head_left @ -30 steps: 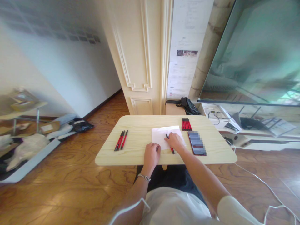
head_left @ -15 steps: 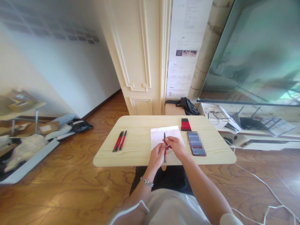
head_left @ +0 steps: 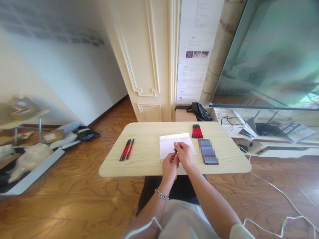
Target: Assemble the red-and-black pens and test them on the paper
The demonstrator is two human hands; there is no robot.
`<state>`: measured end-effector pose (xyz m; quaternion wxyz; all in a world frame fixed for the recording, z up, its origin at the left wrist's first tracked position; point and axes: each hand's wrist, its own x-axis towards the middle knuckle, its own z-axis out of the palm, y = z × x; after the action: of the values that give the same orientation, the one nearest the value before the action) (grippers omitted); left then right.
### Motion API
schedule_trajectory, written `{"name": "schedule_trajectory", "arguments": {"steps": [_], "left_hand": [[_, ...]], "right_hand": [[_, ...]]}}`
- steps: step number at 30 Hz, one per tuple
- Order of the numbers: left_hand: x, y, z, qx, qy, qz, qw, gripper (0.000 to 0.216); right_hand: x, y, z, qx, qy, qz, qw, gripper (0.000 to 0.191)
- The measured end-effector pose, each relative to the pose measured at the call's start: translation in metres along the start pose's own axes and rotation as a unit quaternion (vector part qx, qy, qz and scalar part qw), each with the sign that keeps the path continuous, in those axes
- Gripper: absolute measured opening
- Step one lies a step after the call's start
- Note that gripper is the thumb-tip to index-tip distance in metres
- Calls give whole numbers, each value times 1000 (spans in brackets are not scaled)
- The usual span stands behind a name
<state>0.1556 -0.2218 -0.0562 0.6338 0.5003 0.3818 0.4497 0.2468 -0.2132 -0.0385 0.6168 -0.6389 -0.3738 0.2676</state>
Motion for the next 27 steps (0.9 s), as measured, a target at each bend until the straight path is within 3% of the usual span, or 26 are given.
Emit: {"name": "schedule_trajectory", "arguments": {"steps": [3, 6, 9, 15, 22, 27], "left_hand": [[-1, -2, 1, -66, -18, -39, 997, 40], [0, -4, -2, -133, -52, -97, 985, 41], [1, -6, -4, -137, -69, -89, 984, 40], [0, -5, -2, -109, -71, -75, 989, 36], [-4, -5, -1, -180, -91, -109, 973, 39], [-4, -4, -2, -165, -87, -93, 978, 36]], "right_hand": [[-2, 6, 3, 73, -22, 35, 996, 38], [-2, 11, 0, 190, -81, 103, 973, 39], [-1, 11, -7, 242, -124, 133, 953, 43], [0, 9, -12, 171, -47, 82, 981, 37], [-1, 9, -14, 213, -121, 144, 959, 42], [1, 9, -14, 156, -82, 97, 980, 40]]}}
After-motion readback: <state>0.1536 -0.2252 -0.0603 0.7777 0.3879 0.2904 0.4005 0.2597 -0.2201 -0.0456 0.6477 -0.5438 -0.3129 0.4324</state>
